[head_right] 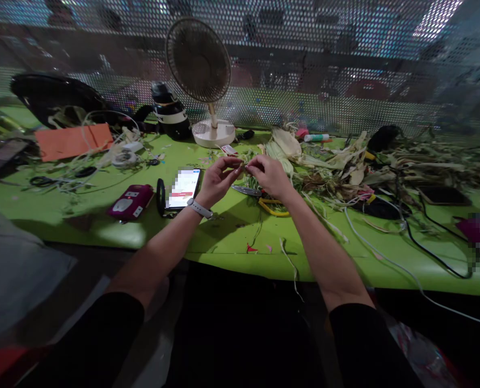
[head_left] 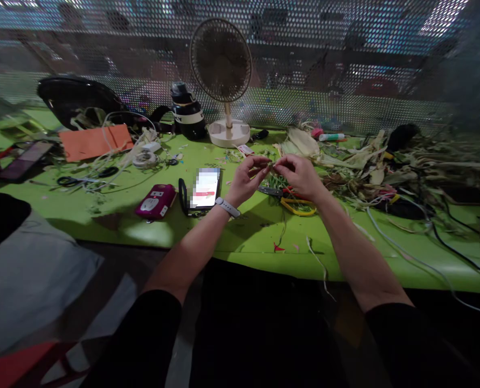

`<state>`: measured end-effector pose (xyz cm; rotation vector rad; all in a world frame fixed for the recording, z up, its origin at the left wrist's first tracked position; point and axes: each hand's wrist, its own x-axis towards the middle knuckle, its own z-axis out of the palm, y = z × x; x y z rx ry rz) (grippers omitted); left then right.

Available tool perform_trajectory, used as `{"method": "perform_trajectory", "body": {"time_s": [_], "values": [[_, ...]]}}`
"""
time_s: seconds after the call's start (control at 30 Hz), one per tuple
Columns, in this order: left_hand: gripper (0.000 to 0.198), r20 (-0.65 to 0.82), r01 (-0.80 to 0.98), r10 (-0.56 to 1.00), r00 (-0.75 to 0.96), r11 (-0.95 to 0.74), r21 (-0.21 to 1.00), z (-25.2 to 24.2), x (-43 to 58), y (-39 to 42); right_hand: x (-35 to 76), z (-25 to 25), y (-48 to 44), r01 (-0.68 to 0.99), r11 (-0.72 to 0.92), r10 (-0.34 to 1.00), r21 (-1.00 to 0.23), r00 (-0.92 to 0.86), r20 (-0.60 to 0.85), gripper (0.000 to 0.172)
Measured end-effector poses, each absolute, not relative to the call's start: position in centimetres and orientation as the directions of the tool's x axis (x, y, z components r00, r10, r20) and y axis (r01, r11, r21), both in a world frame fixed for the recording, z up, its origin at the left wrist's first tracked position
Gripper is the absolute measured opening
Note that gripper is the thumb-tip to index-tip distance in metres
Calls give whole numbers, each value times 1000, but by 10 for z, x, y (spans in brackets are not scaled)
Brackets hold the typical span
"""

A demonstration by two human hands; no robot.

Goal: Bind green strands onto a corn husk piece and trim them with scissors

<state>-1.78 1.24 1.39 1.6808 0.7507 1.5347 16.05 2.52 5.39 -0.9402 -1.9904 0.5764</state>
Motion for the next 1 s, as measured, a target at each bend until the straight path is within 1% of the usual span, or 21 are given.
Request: {"method": "perform_trajectory", "body": {"time_s": [0.07,0.17,0.27,0.37,0.4,0.47,0.53,0.6,0.63,0.7,0.8,0.9,1.0], "values": [[39,543,-91,832,111,-535,840,14,-18,13,160,53,26,301,559,818,-773,-353,454,18],[39,530,-122,843,96,-518,847,14,-18,14,158,51,29,173,482,848,-859,-339,408,29],[40,521,-160,848,100,-503,849,13,-18,15,156,50,31,91,412,872,-906,-327,364,39],[40,513,-188,853,97,-490,851,13,-18,15,156,52,29,80,390,886,-917,-304,350,46],[40,510,-191,855,93,-488,852,13,-18,15,156,53,27,109,406,887,-907,-287,363,48],[40,506,-187,858,88,-485,854,14,-18,15,156,55,23,236,481,868,-844,-261,422,49],[40,512,-172,854,98,-492,853,14,-17,14,156,55,19,410,575,818,-708,-279,503,48],[39,520,-158,846,120,-500,851,15,-17,13,154,53,17,535,640,759,-552,-324,565,47],[39,520,-156,844,131,-501,851,16,-16,12,153,51,17,569,659,734,-492,-342,587,46],[38,508,-168,850,137,-486,858,16,-15,10,150,45,18,600,679,699,-422,-355,620,45],[37,458,-195,885,82,-436,879,16,-12,7,145,37,19,608,688,678,-396,-343,650,42],[33,390,-204,920,46,-374,905,15,-7,6,140,31,17,592,689,676,-418,-318,665,40],[36,373,-210,926,50,-355,911,15,-3,5,137,29,15,559,702,671,-441,-311,673,40]]}}
